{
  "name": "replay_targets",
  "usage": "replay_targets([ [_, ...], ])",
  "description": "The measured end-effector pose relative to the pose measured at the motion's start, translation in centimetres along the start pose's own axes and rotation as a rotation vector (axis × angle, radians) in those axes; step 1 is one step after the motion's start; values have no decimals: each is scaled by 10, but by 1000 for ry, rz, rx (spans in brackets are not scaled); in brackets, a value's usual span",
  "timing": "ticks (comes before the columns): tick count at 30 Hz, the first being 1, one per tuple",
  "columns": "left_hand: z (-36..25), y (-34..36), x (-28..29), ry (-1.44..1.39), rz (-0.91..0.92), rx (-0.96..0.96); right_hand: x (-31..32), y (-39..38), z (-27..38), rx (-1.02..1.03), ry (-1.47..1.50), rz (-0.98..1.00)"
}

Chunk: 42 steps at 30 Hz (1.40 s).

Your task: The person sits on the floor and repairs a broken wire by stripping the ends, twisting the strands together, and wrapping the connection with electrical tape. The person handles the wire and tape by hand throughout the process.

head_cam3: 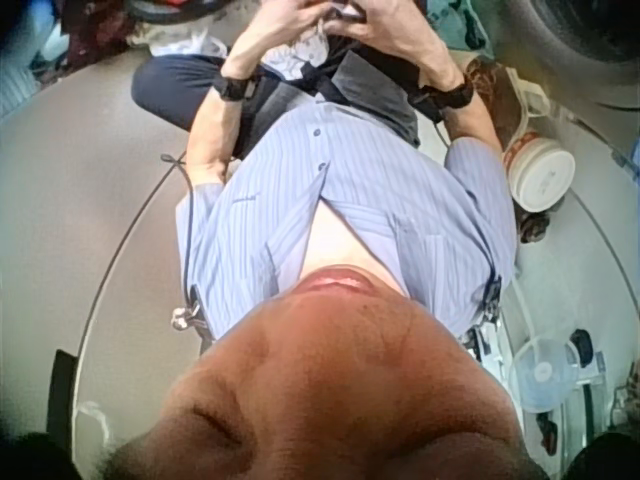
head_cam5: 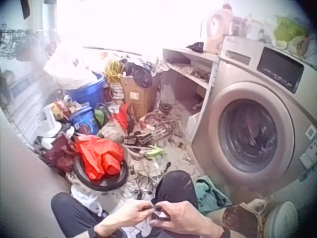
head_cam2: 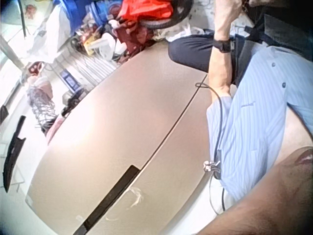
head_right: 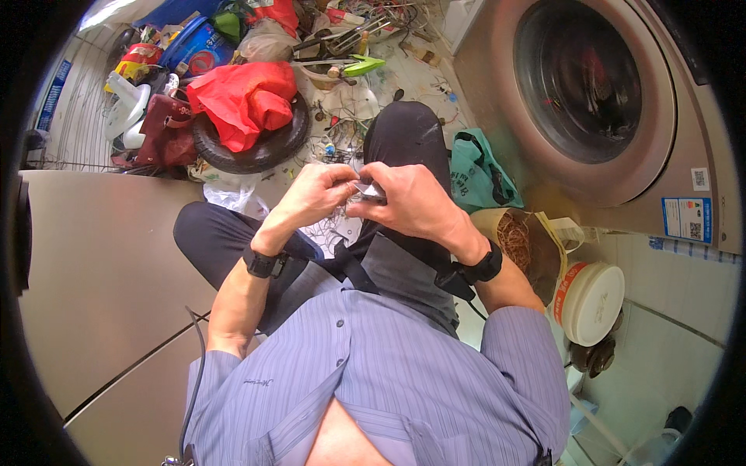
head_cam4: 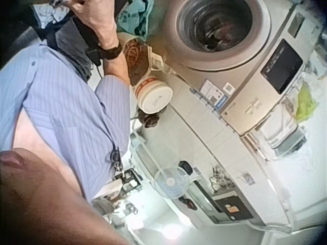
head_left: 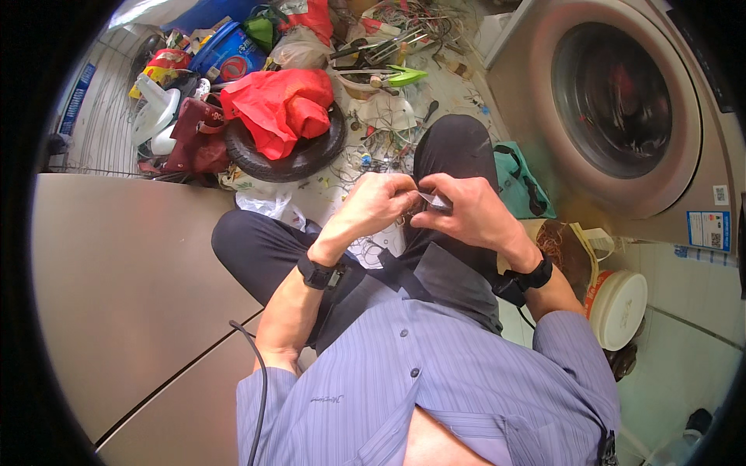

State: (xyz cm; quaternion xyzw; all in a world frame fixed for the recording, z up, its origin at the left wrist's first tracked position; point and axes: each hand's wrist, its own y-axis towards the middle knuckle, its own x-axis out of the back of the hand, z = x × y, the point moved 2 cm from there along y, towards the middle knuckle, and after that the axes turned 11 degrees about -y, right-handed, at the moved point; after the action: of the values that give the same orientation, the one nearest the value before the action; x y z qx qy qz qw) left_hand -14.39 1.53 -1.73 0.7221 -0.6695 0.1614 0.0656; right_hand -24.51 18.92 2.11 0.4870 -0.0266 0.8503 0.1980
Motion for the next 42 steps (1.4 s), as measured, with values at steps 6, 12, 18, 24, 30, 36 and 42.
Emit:
replay_targets([
  [6,-2,-2,-11,-134,54,-23,-4,1,-5,-38,18,-135],
  [12,-15,-4,-2,-164,-28,46,-1,2,-7,-143,68,5],
  [18,-8,-5,6,80,-49,-133,25,5,-17,-142,-93,-9],
  [24,4,-7,-3,24,25,-49,65,4,-35,-355,15,-301],
  [30,9,-11,5,-119,-56,-31,64,1,-57,-415,-51,-450],
  [36,4,-36,3,-16,-178,-188,57,-2,-73,-419,-260,-585],
  [42,12,-63,18,-3,-240,-50,79,-2,-93,-600,-190,-741],
])
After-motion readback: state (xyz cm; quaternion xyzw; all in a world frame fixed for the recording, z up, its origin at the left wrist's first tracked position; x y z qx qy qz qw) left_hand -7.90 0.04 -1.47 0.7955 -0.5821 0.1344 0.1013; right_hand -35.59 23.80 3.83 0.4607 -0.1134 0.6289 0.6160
